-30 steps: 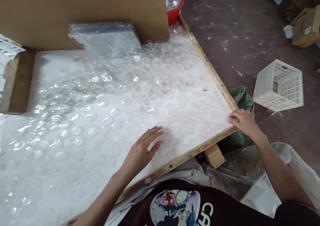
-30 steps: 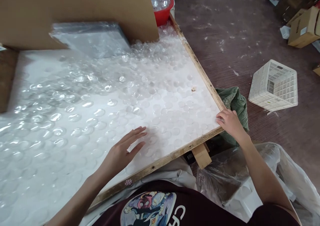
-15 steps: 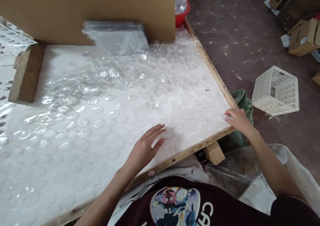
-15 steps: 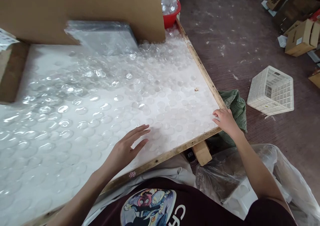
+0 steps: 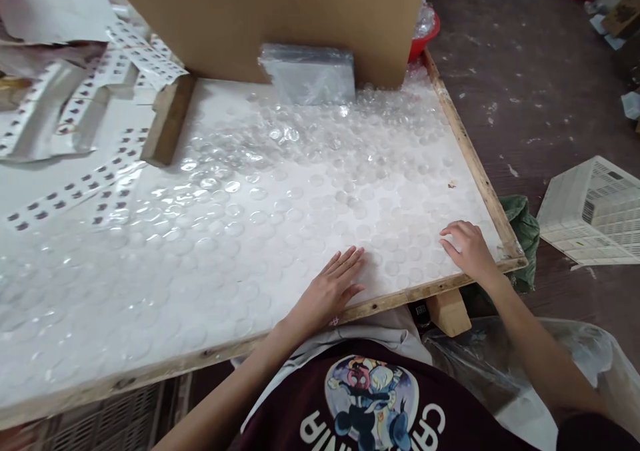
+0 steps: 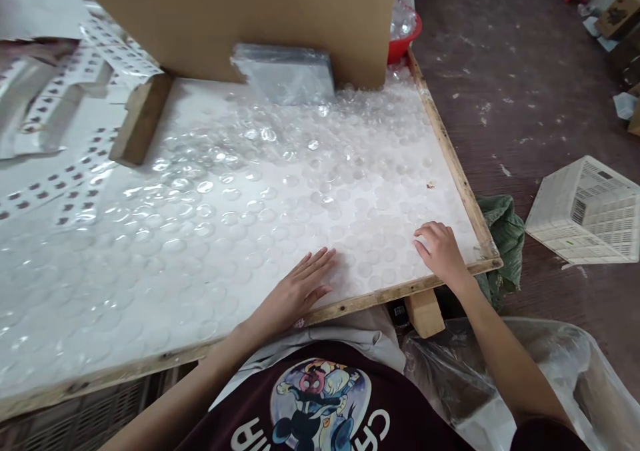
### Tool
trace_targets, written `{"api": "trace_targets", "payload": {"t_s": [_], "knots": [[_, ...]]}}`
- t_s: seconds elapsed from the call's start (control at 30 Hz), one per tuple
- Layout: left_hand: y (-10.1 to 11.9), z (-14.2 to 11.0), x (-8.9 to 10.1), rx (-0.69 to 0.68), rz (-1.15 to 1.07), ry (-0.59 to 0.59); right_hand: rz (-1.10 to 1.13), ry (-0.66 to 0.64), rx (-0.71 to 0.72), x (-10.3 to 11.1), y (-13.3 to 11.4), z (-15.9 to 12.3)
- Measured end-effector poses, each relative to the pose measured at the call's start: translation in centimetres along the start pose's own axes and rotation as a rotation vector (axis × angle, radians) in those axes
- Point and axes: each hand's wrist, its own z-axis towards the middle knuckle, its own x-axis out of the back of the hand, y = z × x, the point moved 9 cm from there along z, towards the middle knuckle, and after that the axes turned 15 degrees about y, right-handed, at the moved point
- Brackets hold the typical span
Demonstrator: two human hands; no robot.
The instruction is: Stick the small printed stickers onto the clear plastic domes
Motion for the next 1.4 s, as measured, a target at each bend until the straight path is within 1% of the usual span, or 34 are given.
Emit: {"api": "trace_targets", "payload": {"t_s": [0.07,0.13,0.23,0.33,0.43,0.5,0.57,0.67,0.73,0.8,0.87,0.93,0.97,1.07,1.13,1.23,1.3,1.4], "knots": [[-0.2,-0.2,0.0,0.001,0.02,0.004,0.049,0.018,0.084,-1.0,-2.2,0.8],[-0.4,-0.4,0.0,-0.005,0.024,-0.006,0.106,-0.014,0.183,-2.6,-4.6,1.8],[-0.4,-0.6,0.3,-0.006,0.008,0.004,0.164,-0.042,0.275,-5.2,-7.8,4.4],[-0.3,-0.8,1.3,0.016,-0.019,0.061,0.208,-0.043,0.319,-7.6,-10.9,8.2],[-0.5,-1.6,2.7,0.041,-0.037,0.134,0.204,-0.072,0.331,-10.0,-13.7,11.7],[-1.1,-2.6,3.7,0.068,-0.038,0.183,0.167,-0.1,0.325,-11.4,-14.9,13.2],[-2.0,-3.6,5.0,0.101,-0.033,0.232,0.132,-0.125,0.331,-12.4,-15.5,14.0],[-4.1,-4.5,7.2,0.15,-0.02,0.306,0.111,-0.136,0.339,-13.1,-15.4,14.3],[-5.5,-4.2,8.9,0.167,-0.002,0.348,0.121,-0.124,0.317,-13.2,-14.9,14.5],[-7.0,-2.8,10.2,0.17,0.015,0.365,0.162,-0.105,0.264,-13.2,-14.1,14.9],[-8.3,-0.5,11.0,0.167,0.035,0.373,0.234,-0.083,0.176,-13.0,-13.2,15.6],[-9.3,2.7,10.8,0.151,0.051,0.35,0.314,-0.059,0.063,-13.0,-12.2,16.2],[-9.7,4.4,10.3,0.144,0.056,0.332,0.348,-0.047,0.01,-12.9,-11.8,16.4],[-10.4,9.3,8.0,0.13,0.09,0.227,0.415,-0.02,-0.099,-12.7,-11.0,16.6],[-10.7,11.8,6.3,0.114,0.127,0.144,0.438,-0.022,-0.132,-12.6,-10.7,16.4],[-10.9,13.8,4.9,0.096,0.141,0.084,0.433,-0.044,-0.176,-12.4,-10.0,15.8],[-11.1,14.2,4.7,0.094,0.123,0.084,0.392,-0.041,-0.181,-12.1,-9.4,15.6],[-12.0,14.2,5.0,0.124,0.087,0.101,0.304,-0.008,-0.113,-11.4,-9.3,15.3]]}}
